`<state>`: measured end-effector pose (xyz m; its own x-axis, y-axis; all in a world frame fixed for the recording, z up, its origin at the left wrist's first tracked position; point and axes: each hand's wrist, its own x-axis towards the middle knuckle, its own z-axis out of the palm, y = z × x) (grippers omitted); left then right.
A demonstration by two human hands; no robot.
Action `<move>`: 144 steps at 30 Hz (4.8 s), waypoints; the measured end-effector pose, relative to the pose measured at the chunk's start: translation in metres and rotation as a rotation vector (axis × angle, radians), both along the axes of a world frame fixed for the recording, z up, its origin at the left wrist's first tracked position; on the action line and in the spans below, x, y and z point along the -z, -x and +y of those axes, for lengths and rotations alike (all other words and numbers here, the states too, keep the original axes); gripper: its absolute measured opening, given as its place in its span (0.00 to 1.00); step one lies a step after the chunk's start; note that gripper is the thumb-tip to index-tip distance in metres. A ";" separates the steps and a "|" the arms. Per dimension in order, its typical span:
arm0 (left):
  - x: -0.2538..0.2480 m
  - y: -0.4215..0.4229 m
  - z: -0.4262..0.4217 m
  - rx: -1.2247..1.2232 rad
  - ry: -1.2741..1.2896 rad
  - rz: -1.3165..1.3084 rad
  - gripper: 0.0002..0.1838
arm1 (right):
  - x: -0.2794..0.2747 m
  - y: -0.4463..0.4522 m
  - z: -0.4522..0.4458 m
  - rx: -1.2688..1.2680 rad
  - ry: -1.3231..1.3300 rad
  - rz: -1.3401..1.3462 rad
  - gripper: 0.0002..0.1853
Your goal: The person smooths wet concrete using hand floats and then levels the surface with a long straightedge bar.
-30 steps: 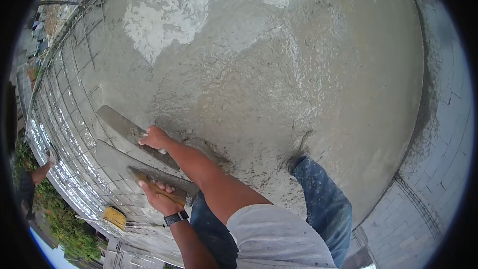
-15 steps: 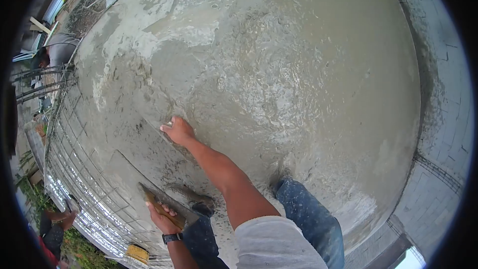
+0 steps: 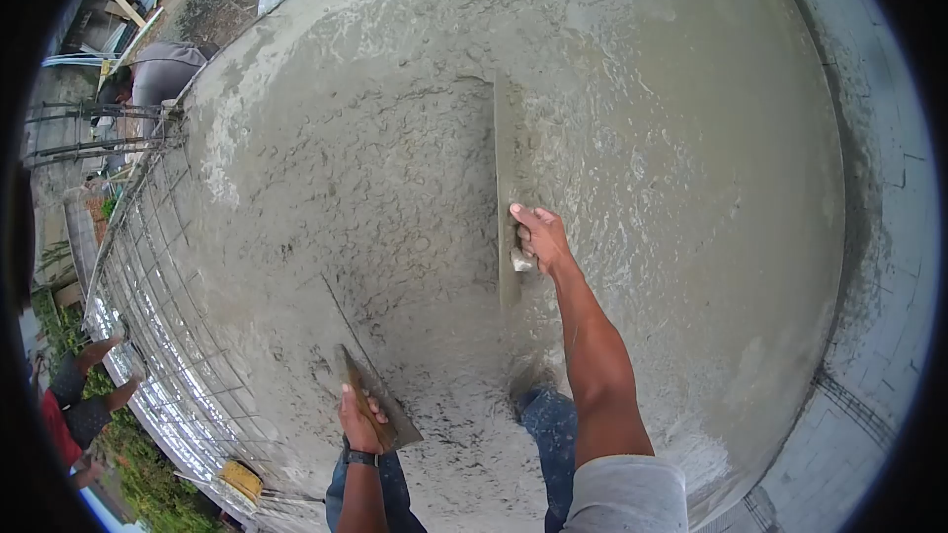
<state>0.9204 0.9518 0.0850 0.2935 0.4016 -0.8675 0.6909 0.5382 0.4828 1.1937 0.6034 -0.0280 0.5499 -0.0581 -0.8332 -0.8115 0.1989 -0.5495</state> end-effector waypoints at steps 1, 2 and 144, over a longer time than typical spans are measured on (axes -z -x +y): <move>-0.001 0.001 -0.002 -0.012 0.024 0.010 0.24 | -0.016 0.008 0.001 0.060 -0.062 -0.005 0.19; -0.002 0.001 -0.002 -0.023 0.045 0.015 0.24 | -0.027 0.017 0.005 0.055 -0.105 0.009 0.19; 0.160 -0.282 0.232 0.315 -0.453 -0.202 0.23 | 0.099 -0.257 0.217 -0.385 0.039 -0.158 0.24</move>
